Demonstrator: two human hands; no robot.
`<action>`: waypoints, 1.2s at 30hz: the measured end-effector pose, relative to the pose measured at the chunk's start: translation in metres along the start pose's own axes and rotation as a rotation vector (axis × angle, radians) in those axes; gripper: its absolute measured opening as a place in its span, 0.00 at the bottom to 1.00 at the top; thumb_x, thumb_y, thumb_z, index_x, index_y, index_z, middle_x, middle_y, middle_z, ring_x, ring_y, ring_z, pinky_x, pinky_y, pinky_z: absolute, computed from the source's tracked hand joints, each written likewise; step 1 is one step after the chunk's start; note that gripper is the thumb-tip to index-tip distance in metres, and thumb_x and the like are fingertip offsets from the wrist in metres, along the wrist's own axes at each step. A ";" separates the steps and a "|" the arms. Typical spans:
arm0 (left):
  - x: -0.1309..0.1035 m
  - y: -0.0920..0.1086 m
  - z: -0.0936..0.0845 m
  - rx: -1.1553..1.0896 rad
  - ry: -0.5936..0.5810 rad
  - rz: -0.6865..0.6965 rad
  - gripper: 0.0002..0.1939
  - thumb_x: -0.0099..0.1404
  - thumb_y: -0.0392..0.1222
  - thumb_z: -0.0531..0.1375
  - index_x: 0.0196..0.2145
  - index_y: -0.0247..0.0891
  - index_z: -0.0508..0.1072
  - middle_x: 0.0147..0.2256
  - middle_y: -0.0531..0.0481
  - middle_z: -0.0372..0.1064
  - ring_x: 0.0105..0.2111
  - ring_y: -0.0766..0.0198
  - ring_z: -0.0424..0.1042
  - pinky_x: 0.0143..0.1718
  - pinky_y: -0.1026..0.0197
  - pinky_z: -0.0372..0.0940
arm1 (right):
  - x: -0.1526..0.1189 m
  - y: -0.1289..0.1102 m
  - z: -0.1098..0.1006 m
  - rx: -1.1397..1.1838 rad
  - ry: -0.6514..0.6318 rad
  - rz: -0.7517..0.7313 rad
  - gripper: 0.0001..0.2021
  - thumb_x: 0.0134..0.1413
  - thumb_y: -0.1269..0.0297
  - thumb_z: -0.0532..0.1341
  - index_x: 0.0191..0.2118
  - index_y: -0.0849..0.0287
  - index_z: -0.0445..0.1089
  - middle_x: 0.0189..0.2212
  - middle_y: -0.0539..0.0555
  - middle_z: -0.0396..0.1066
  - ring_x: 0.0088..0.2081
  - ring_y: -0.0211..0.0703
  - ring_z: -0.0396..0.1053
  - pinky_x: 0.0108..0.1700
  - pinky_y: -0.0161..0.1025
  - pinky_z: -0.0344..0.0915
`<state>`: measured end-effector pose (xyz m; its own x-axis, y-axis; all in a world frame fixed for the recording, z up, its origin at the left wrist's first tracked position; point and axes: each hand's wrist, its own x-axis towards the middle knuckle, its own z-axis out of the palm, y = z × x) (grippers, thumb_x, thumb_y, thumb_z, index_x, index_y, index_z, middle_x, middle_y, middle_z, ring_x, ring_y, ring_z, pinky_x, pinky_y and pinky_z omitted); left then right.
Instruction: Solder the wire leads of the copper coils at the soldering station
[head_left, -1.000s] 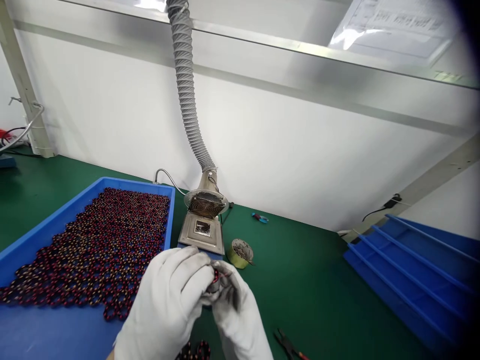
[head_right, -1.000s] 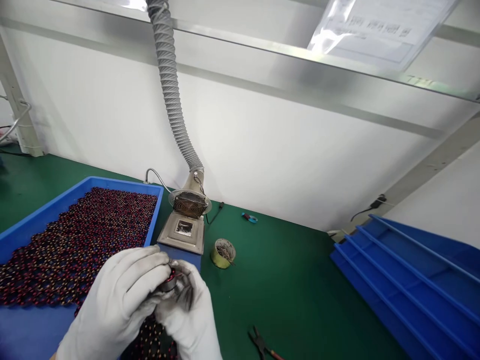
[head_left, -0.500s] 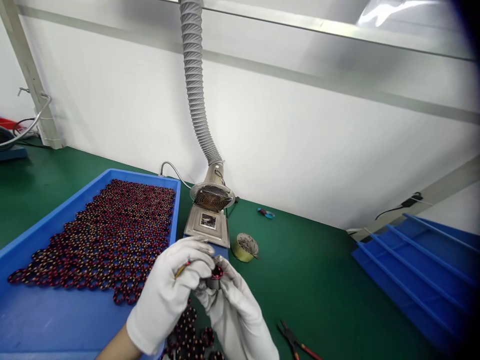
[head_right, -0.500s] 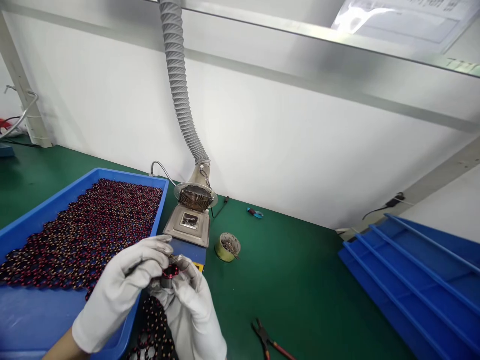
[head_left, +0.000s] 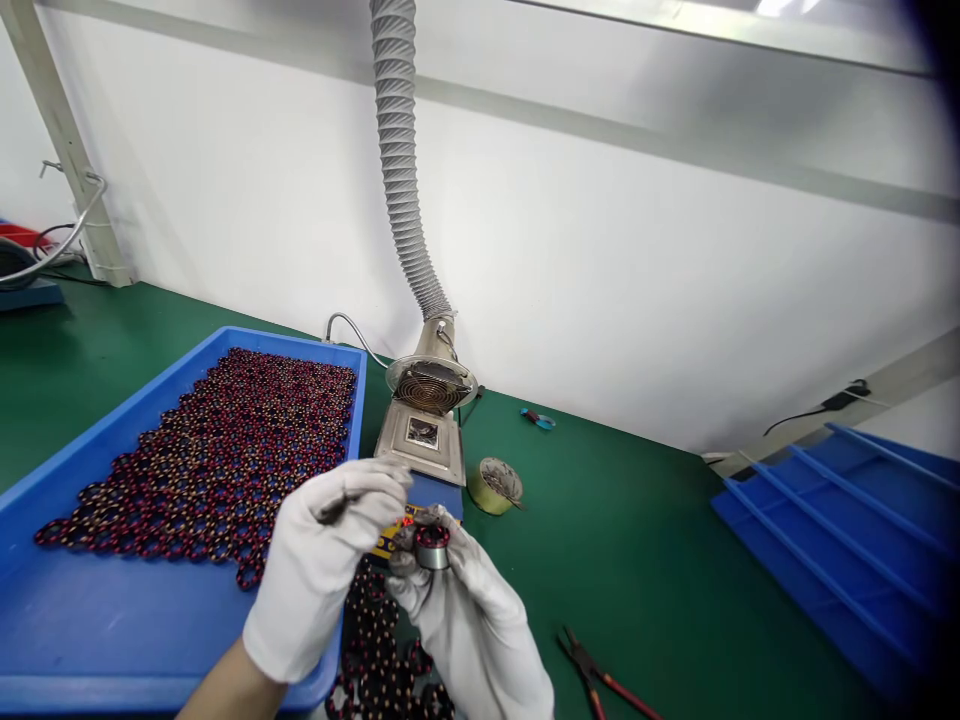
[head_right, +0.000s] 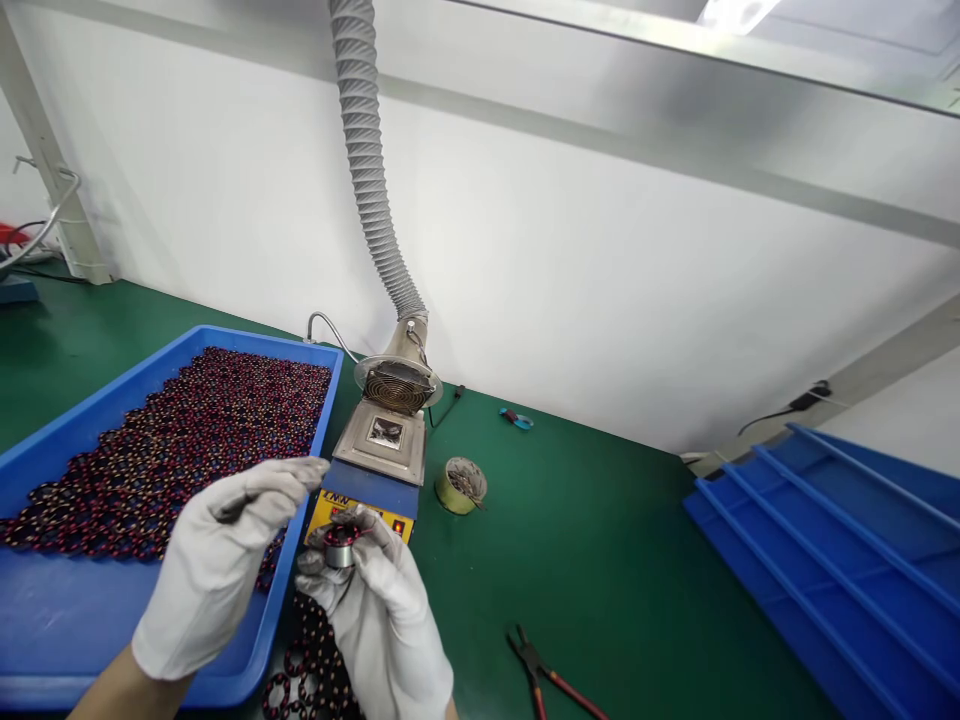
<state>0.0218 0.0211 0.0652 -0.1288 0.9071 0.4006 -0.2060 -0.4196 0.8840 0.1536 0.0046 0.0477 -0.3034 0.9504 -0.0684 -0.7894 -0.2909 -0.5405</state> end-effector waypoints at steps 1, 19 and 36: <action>0.000 0.001 -0.001 -0.011 0.022 -0.033 0.09 0.56 0.32 0.57 0.33 0.39 0.75 0.34 0.50 0.75 0.33 0.63 0.73 0.32 0.64 0.69 | 0.000 0.000 -0.001 -0.004 -0.009 0.008 0.14 0.39 0.65 0.69 0.37 0.57 0.73 0.28 0.51 0.74 0.31 0.37 0.71 0.37 0.36 0.68; 0.000 0.011 0.001 0.455 -0.284 0.127 0.20 0.48 0.30 0.62 0.41 0.43 0.73 0.45 0.49 0.70 0.44 0.58 0.69 0.48 0.54 0.65 | 0.001 -0.003 0.002 0.094 0.054 -0.060 0.05 0.39 0.63 0.69 0.28 0.53 0.75 0.30 0.46 0.76 0.33 0.37 0.72 0.41 0.37 0.68; 0.003 0.008 -0.006 -0.006 -0.101 -0.094 0.08 0.53 0.31 0.58 0.29 0.39 0.76 0.37 0.49 0.75 0.39 0.57 0.73 0.40 0.57 0.70 | -0.003 -0.002 0.002 0.030 0.061 -0.009 0.14 0.34 0.66 0.70 0.33 0.55 0.74 0.30 0.49 0.76 0.31 0.39 0.71 0.41 0.42 0.68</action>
<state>0.0141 0.0199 0.0723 -0.0102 0.9409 0.3385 -0.2184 -0.3325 0.9175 0.1547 0.0024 0.0501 -0.2636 0.9577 -0.1152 -0.8077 -0.2844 -0.5164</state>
